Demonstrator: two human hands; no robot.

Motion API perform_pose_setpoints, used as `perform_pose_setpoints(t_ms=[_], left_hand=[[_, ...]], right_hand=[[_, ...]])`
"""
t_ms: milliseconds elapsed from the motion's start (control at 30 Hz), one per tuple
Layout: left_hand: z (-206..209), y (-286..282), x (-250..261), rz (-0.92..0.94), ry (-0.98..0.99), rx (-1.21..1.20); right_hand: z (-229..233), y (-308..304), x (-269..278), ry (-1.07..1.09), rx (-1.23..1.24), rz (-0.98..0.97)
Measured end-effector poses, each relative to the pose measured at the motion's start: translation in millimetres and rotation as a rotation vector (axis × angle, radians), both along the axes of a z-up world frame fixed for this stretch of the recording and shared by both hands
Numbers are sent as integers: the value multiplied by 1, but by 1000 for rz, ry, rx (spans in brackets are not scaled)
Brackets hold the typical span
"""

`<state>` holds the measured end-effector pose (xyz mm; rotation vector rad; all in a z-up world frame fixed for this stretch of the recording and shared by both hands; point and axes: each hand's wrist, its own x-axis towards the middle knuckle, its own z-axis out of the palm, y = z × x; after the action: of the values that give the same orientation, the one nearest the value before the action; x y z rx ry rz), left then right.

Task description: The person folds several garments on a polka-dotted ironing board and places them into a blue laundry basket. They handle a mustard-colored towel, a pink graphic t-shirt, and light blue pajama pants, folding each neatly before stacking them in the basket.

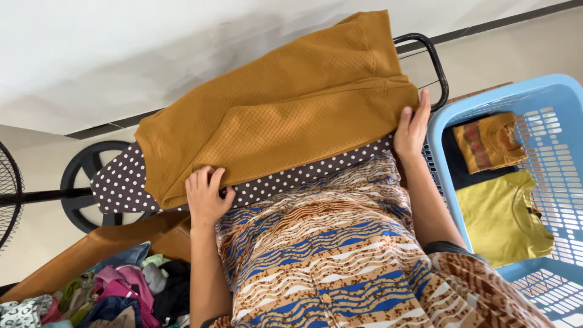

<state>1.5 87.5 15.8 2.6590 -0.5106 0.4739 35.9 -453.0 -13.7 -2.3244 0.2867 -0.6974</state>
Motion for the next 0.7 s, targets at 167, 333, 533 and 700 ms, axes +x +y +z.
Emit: perform_pose_setpoints(t_ms=[167,333,533,700], left_hand=[[1,-8,-3,48,-3,-24],[-2,-6,-8,39,-46,8],[-2,-3,-10,23,-70,44],[-3,-3,-13,40,-82,34]], right_hand=[[1,-32,-5,45,108,-25],[-2,-74,-5,-47,143,50],[-50,-43,-19,298,424,-266],[-58,-35,-25,73,621,-140]])
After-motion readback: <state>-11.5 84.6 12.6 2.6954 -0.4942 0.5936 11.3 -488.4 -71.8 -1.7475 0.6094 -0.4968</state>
